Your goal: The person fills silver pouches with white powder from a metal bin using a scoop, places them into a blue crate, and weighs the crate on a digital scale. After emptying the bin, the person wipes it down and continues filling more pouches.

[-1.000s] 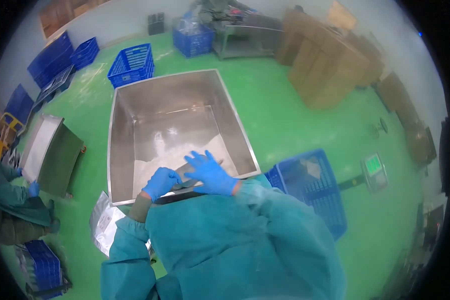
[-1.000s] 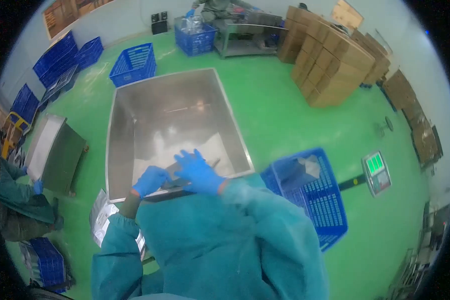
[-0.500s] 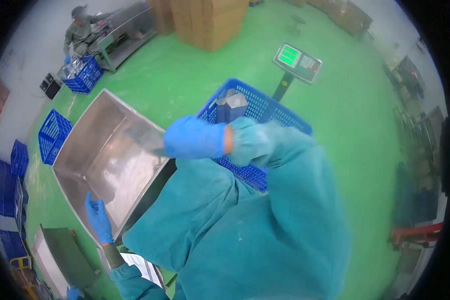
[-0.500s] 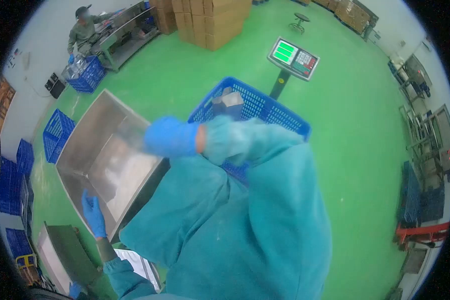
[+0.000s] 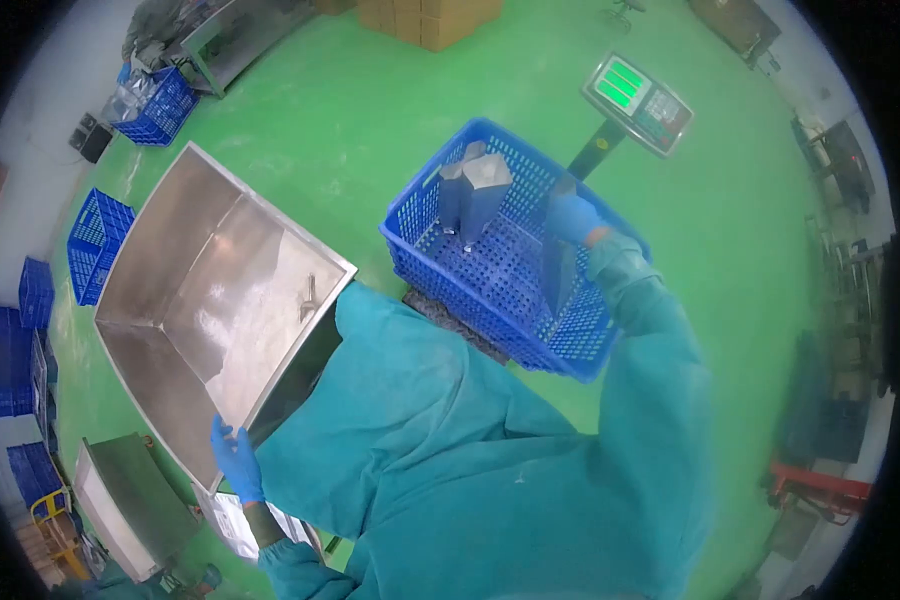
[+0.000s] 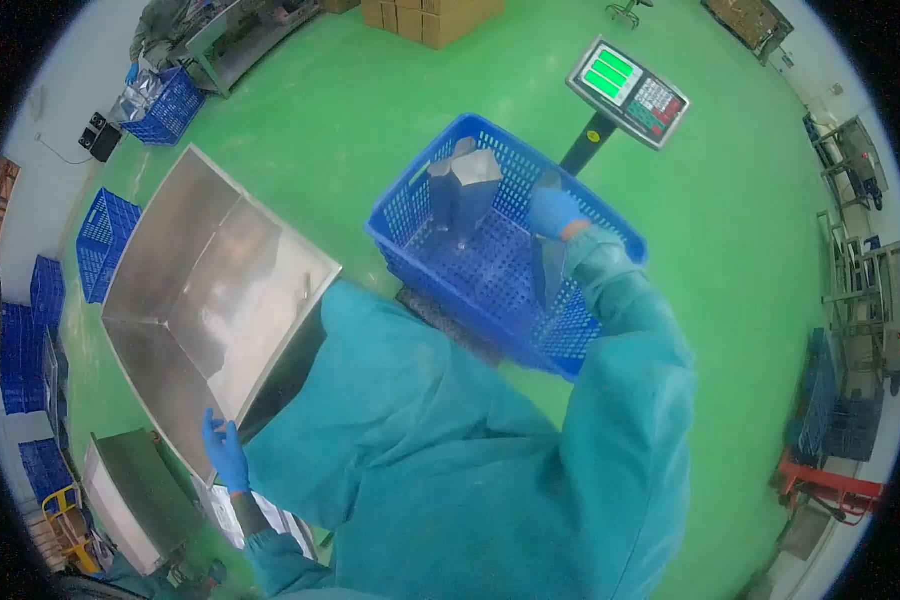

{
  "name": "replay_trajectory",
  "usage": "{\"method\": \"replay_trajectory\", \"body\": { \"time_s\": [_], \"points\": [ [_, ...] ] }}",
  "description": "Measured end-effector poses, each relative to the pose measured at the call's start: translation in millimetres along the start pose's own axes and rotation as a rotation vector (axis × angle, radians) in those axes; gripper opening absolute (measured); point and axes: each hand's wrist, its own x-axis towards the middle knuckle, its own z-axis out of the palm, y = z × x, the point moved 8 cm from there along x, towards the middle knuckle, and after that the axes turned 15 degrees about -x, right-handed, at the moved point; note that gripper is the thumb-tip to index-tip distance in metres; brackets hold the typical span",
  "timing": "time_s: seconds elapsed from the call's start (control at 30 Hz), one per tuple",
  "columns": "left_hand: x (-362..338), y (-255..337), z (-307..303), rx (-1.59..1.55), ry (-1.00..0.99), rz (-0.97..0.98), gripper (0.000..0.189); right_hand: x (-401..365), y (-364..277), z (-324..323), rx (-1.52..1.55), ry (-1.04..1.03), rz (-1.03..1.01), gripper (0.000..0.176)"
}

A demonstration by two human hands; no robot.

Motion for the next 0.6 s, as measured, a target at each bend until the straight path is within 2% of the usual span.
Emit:
{"method": "replay_trajectory", "body": {
  "time_s": [0.03, 0.07, 0.13, 0.2, 0.27, 0.3, 0.4, 0.43, 0.5, 0.53, 0.57, 0.6],
  "points": [
    [-2.3, -3.3, 2.3, 0.014, 0.015, -0.043, 0.053, 7.1, 0.9, 0.7, 0.047, -0.068, 0.103, 0.022],
    [-4.2, -6.4, 4.2, 0.028, 0.03, -0.085, 0.053, 26.7, -2.8, 16.0, 0.045, -0.073, 0.102, 0.022],
    [-12.7, -8.6, 13.6, 0.064, 0.033, -0.075, 0.054, 85.6, 5.8, 66.1, 0.171, 0.11, 0.284, 0.025],
    [-11.5, 3.0, 40.8, 0.086, 0.038, -0.062, 0.054, 148.1, 5.6, 137.3, 0.223, 0.202, 0.519, 0.027],
    [-12.6, 11.3, 67.3, 0.193, -0.093, -0.197, 0.054, 159.7, -22.7, 152.3, 0.336, 0.067, 0.507, 0.027],
    [-11.8, 22.4, 74.4, 0.212, -0.116, -0.133, 0.054, 174.3, -27.7, 166.8, 0.338, 0.048, 0.553, 0.03],
    [-8.5, 40.1, 70.4, 0.12, -0.052, -0.18, 0.05, 192.1, -36.3, 163.3, 0.374, 0.087, 0.434, 0.028],
    [-10.2, 29.5, 63.8, 0.12, -0.059, -0.185, 0.05, 199.8, -28.2, 177.5, 0.346, 0.073, 0.425, 0.027],
    [-12.7, -2.1, 25.9, 0.154, 0.125, -0.122, 0.044, 191.6, -10.7, 168.2, 0.375, 0.144, 0.474, 0.027],
    [-14.9, -4.9, 16.2, 0.154, 0.128, -0.128, 0.044, 183.3, -2.1, 157.5, 0.41, 0.209, 0.519, 0.027],
    [-22.6, -5.6, -8.0, 0.192, 0.258, -0.182, 0.042, 184.6, -2.5, 153.0, 0.339, 0.143, 0.418, 0.027],
    [-37.9, -8.8, -35.6, 0.239, 0.396, -0.247, 0.04, 203.7, -11.2, 174.5, 0.093, 0.123, 0.086, 0.03]
  ]
}}
